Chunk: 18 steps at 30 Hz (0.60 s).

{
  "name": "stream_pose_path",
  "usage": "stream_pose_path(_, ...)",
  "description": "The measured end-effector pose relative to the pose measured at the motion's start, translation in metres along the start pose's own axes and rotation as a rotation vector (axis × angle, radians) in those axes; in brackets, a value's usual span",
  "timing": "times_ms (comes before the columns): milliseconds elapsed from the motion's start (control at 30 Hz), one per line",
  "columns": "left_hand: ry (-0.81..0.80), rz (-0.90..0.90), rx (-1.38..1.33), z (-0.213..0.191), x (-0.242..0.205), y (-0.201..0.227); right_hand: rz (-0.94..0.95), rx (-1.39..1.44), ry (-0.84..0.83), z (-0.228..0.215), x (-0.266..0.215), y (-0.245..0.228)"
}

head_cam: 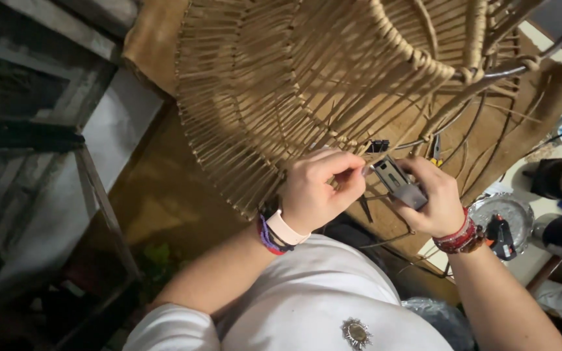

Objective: Assembling a wicker lampshade using a hot glue gun, scissors, and pliers

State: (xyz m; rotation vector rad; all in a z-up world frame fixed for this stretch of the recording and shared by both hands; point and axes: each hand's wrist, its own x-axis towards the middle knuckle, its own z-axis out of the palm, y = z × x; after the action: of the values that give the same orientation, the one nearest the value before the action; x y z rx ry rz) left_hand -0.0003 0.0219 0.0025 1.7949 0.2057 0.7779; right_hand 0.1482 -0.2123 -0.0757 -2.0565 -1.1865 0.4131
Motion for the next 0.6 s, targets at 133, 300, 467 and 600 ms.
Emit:
stream_pose_path(133, -0.001, 0.054, -0.013, 0.0, 0.009, 0.005, -0.034, 0.036, 0.005, -0.002, 0.007, -0.009)
stream_pose_path(300, 0.016, 0.068, -0.022, 0.001, 0.011, 0.004, -0.046, 0.014, 0.012, -0.001, 0.01, -0.002)
stream_pose_path(467, 0.017, 0.073, -0.03, 0.002, 0.013, 0.002, -0.074, 0.021, 0.038, -0.001, 0.013, -0.007)
stream_pose_path(600, 0.006, 0.082, -0.017, 0.001, 0.015, 0.003, -0.069, 0.025, 0.091, 0.002, 0.015, -0.013)
